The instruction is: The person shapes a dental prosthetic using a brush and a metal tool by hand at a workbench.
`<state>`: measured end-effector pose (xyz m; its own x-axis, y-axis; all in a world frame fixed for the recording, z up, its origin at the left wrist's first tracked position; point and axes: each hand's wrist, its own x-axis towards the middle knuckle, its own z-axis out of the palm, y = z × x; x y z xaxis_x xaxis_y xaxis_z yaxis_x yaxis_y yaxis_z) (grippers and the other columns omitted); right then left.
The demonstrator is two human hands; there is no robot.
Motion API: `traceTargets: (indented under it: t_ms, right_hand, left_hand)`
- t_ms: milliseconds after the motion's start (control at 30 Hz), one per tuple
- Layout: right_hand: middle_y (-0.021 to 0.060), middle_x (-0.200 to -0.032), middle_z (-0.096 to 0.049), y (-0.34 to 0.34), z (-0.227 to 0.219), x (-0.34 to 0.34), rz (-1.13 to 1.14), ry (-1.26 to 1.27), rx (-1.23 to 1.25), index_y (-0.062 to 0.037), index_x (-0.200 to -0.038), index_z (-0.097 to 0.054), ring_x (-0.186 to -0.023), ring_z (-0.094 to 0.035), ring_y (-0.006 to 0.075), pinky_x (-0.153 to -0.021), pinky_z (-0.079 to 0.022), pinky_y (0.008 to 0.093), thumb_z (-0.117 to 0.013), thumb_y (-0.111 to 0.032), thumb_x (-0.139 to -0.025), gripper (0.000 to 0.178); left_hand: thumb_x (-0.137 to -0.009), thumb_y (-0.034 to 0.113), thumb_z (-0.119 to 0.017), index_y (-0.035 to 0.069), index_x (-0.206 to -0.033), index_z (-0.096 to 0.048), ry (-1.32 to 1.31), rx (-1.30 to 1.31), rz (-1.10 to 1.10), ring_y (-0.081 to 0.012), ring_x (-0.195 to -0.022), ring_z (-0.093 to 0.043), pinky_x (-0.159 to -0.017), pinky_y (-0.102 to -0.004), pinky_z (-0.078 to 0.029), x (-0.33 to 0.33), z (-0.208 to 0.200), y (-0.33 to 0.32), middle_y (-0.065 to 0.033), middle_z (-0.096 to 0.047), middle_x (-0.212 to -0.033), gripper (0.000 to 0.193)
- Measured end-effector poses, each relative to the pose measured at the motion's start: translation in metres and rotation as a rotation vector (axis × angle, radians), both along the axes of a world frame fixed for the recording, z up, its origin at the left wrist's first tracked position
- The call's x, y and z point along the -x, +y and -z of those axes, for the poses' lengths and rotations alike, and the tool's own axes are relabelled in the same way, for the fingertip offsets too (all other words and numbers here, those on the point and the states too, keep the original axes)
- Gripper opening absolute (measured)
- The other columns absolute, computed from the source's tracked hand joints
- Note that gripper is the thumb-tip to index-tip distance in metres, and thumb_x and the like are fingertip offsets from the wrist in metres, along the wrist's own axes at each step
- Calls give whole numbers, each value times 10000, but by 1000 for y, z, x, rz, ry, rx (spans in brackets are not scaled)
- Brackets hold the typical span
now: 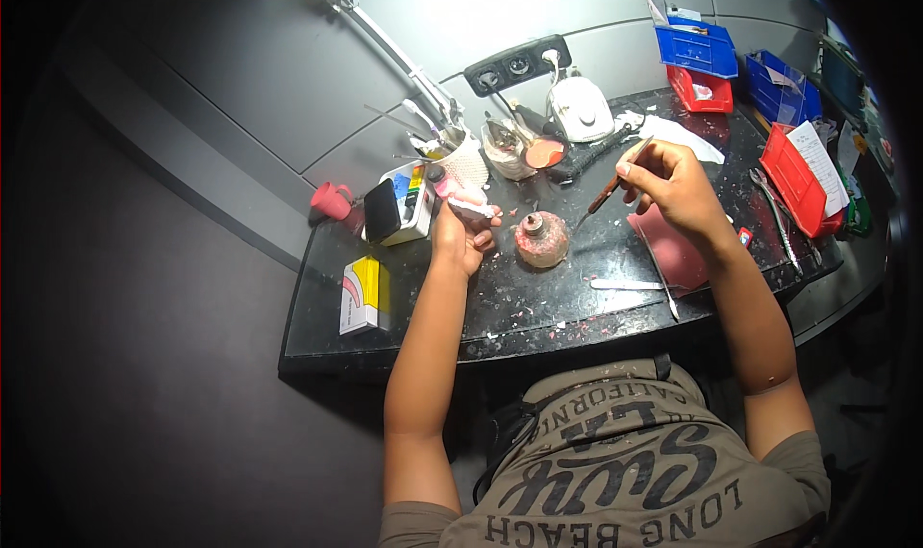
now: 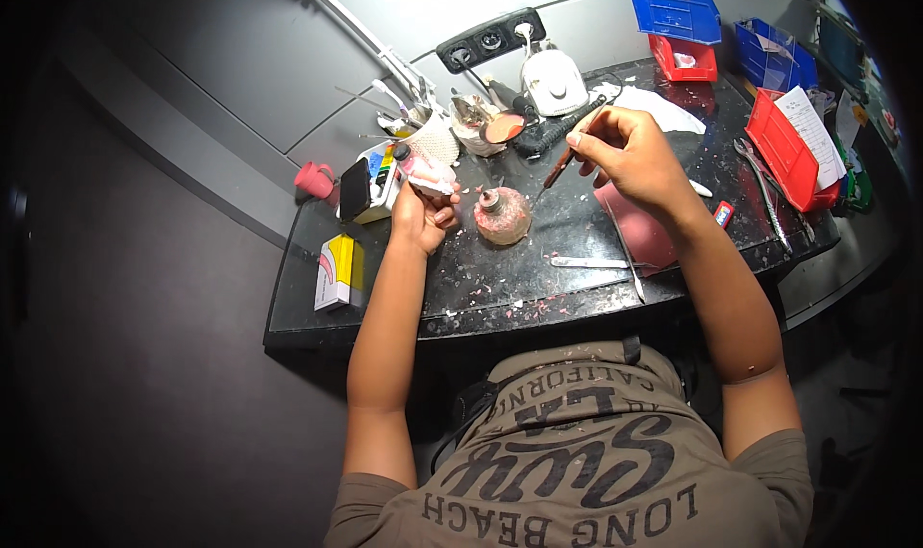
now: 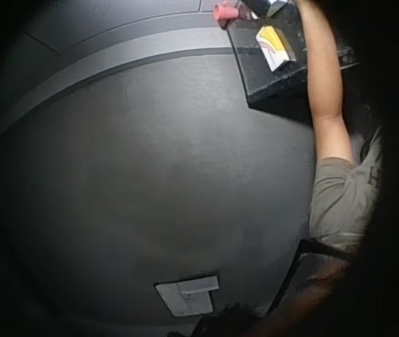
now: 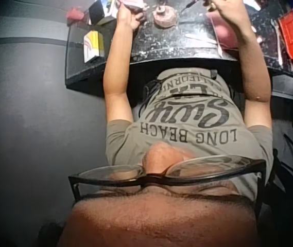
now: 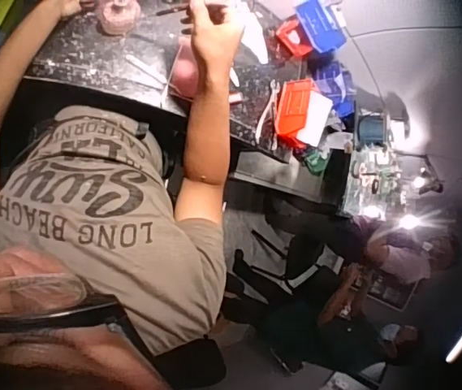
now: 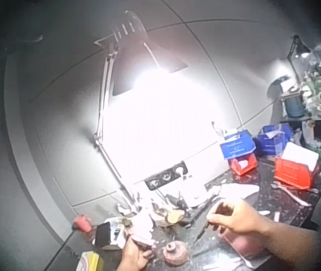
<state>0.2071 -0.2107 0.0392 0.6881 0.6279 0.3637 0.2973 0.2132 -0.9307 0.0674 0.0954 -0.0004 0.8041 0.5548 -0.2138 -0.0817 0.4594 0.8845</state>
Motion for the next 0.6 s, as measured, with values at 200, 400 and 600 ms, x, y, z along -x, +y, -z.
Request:
traceTargets:
  t_ms: [200, 400, 600]
  right_hand:
    - [57, -833, -666, 2, 0, 0, -12, -4, 19, -2, -948, -652, -672, -645, 105, -543, -518, 232, -674, -156, -960, 156]
    - [52, -809, -664, 1, 0, 0, -6, 0, 9, -4, -941, -655, -660, -636, 99, -539, -511, 230, -683, -168, -955, 167]
    - [48, -793, -655, 1, -2, 2, -9, -2, 13, -8, -935, -661, -651, -625, 91, -534, -499, 222, -694, -187, -952, 183]
  left_hand:
    - [-1039, 505, -342, 78, -784, -596, 26, -187, 31, -199, -563, -599, -462, -291, -412, 0, 2, 0, -136, -663, -718, 558]
    - [-1051, 507, -321, 55, -661, -618, -28, -623, -87, -162, -564, -591, -547, -295, -451, -8, -10, -29, -82, -624, -596, 667]
    - [-1069, 419, -376, -28, -694, -628, -149, -882, -176, -143, -561, -537, -569, -325, -414, -16, 4, -24, -61, -605, -579, 636]
